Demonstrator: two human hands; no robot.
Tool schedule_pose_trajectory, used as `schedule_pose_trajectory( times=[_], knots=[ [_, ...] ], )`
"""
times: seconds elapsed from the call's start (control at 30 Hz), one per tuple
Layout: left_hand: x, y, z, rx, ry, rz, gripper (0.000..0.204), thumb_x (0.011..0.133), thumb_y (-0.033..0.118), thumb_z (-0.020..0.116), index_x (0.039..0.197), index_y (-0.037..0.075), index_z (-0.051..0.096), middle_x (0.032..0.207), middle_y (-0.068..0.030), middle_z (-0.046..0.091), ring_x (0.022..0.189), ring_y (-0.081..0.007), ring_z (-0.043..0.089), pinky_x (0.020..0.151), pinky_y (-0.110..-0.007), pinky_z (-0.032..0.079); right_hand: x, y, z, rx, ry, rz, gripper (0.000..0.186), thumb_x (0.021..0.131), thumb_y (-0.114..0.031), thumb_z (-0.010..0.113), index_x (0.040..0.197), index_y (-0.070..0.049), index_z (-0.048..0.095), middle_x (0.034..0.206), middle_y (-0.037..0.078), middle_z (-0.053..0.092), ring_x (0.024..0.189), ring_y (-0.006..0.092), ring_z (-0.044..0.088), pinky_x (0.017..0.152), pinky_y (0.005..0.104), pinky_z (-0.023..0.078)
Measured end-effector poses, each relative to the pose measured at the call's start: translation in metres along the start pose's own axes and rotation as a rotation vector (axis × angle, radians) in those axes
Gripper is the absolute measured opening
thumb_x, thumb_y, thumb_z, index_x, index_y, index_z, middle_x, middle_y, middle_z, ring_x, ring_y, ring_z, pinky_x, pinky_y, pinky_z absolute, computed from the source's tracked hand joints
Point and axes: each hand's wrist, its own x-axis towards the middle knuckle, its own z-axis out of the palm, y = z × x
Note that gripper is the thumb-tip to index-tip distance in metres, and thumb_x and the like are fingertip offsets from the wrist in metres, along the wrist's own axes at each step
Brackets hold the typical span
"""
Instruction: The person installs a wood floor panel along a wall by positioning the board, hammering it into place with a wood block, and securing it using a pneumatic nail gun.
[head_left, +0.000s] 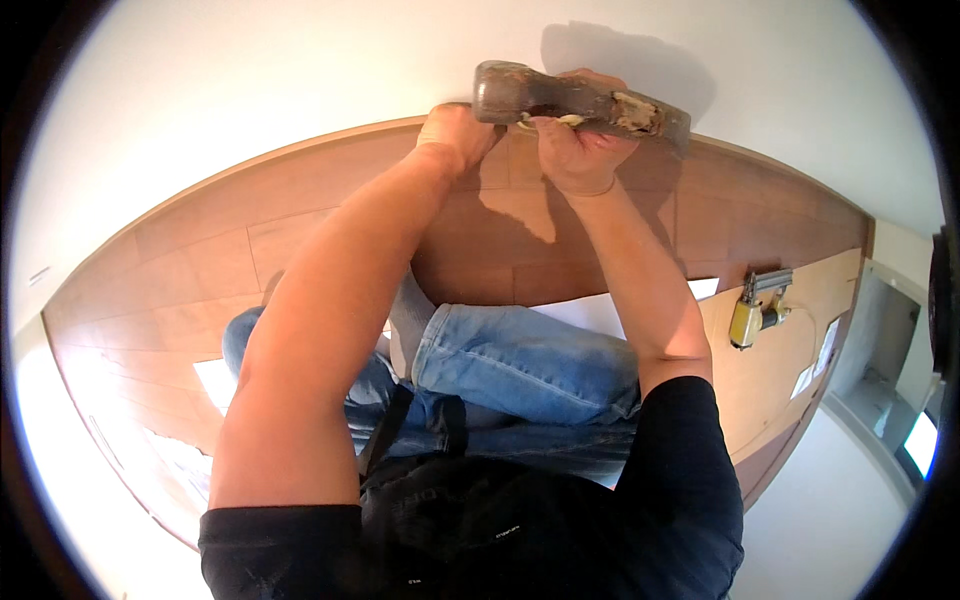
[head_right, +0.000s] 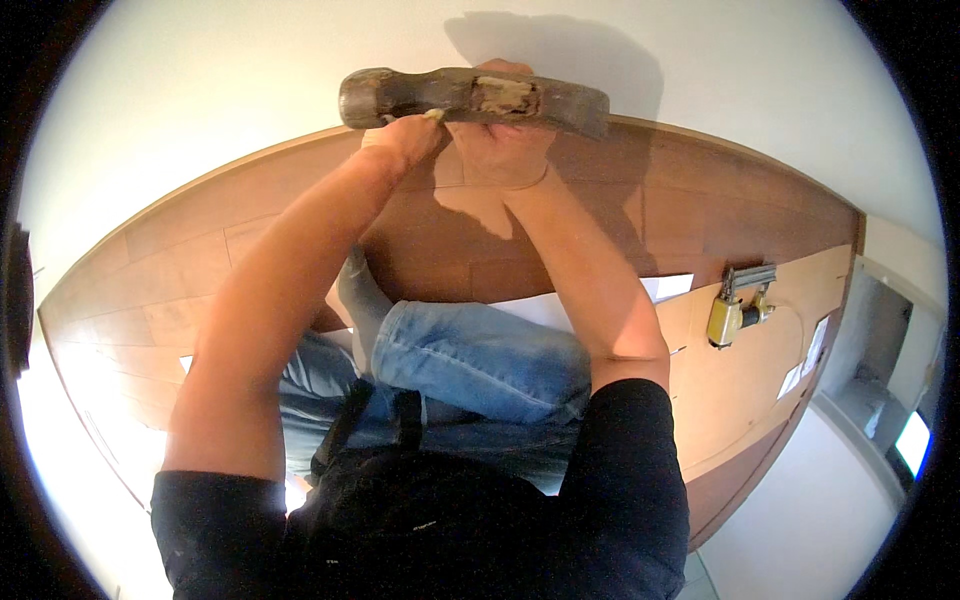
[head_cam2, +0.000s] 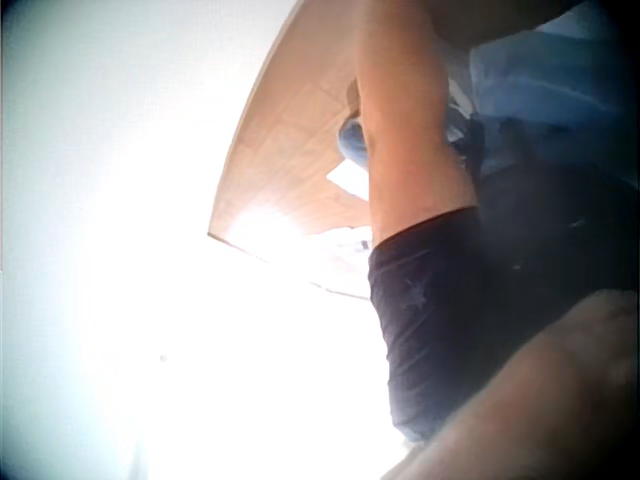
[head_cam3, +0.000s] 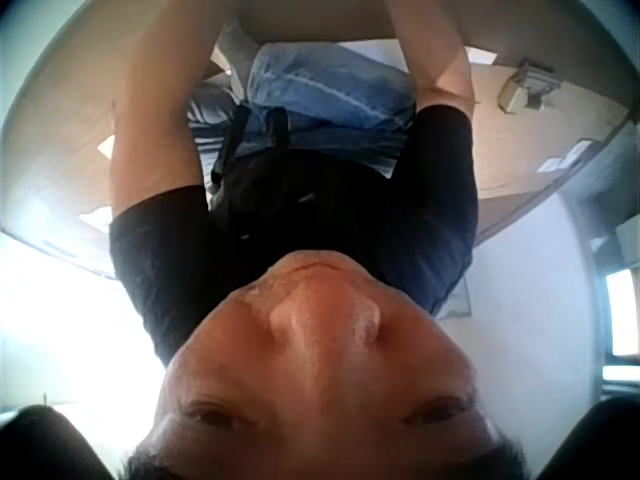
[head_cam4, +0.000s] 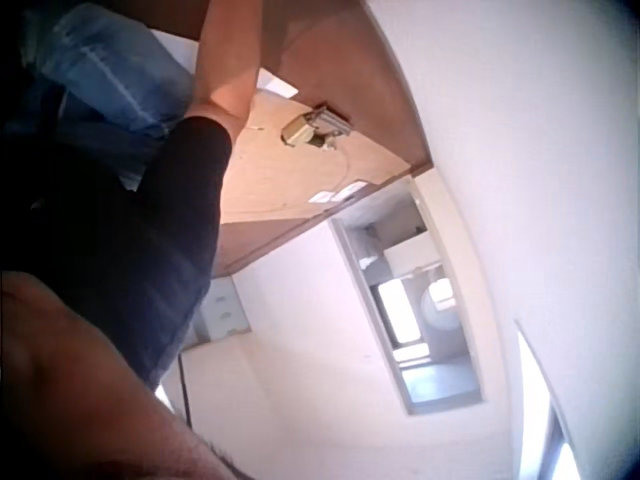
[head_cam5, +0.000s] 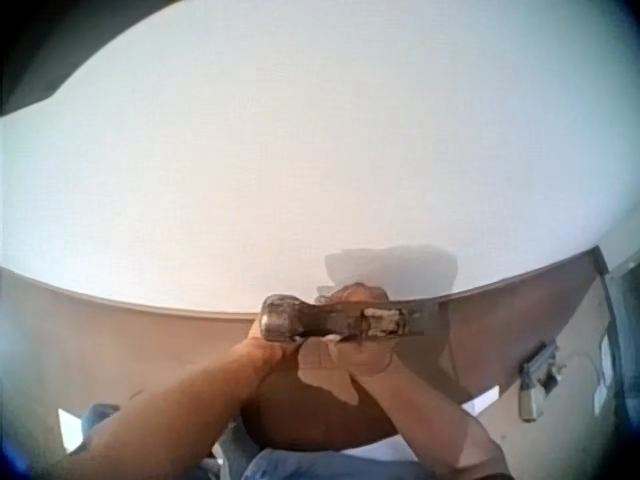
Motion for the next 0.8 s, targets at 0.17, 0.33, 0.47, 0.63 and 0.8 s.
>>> schedule_pose_trajectory(
  times=[0.17, 0.33, 0.47, 0.63, 0.8],
  knots=[
    [0.02, 0.007, -0.009, -0.27, 0.039, -0.18, 0.024, 0.099, 0.015, 0.054, 0.115, 0.015, 0.071, 0.114, -0.009, 0.075, 0.105, -0.024, 0.073, 0.085, -0.037, 0.06, -0.012, 0.01, -0.014, 0.126, -0.051, 0.216, 0.035, 0.081, -0.008, 0.081, 0.108, -0.001, 0.061, 0.102, 0.006, 0.067, 0.088, 0.0135, 0.064, 0.075, 0.0287, 0.053],
    [-0.015, 0.004, -0.057, -0.07, -0.249, -0.265, 0.024, 0.101, 0.018, 0.055, 0.11, 0.017, 0.078, 0.119, -0.0054, 0.074, 0.112, -0.0197, 0.071, 0.086, -0.034, 0.061, 0.012, -0.04, -0.097, -0.258, -0.342, 0.379, 0.039, 0.085, -0.01, 0.078, 0.115, -0.003, 0.055, 0.087, 0.007, 0.062, 0.08, 0.0172, 0.061, 0.074, 0.0321, 0.052],
    [-0.006, 0.013, -0.052, -0.017, -0.202, -0.279, 0.022, 0.098, 0.015, 0.058, 0.104, 0.016, 0.079, 0.114, -0.0038, 0.076, 0.105, -0.0222, 0.074, 0.081, -0.036, 0.062, -0.087, -0.093, -0.296, -0.754, -0.471, 0.945, 0.045, 0.089, -0.031, 0.077, 0.116, -0.001, 0.055, 0.093, 0.019, 0.063, 0.083, 0.0341, 0.062, 0.076, 0.0431, 0.052],
    [0.002, 0.023, -0.05, -0.012, -0.183, -0.298, 0.02, 0.096, 0.014, 0.06, 0.102, 0.011, 0.079, 0.113, -0.0092, 0.076, 0.102, -0.0283, 0.075, 0.081, -0.038, 0.063, -0.259, -0.175, -0.41, -1.027, -0.231, 1.414, 0.042, 0.09, -0.029, 0.077, 0.11, -0.004, 0.05, 0.084, 0.014, 0.062, 0.075, 0.0273, 0.06, 0.071, 0.0404, 0.051],
    [-0.005, 0.013, -0.047, 0.071, -0.211, -0.254, 0.02, 0.096, 0.013, 0.06, 0.101, 0.013, 0.079, 0.111, -0.0099, 0.076, 0.103, -0.0275, 0.074, 0.082, -0.04, 0.063, -0.278, -0.196, -0.424, -1.024, -0.217, 1.461, 0.04, 0.088, -0.033, 0.078, 0.094, 0.0, 0.056, 0.087, 0.018, 0.062, 0.083, 0.0344, 0.063, 0.079, 0.0433, 0.051]
  ],
)
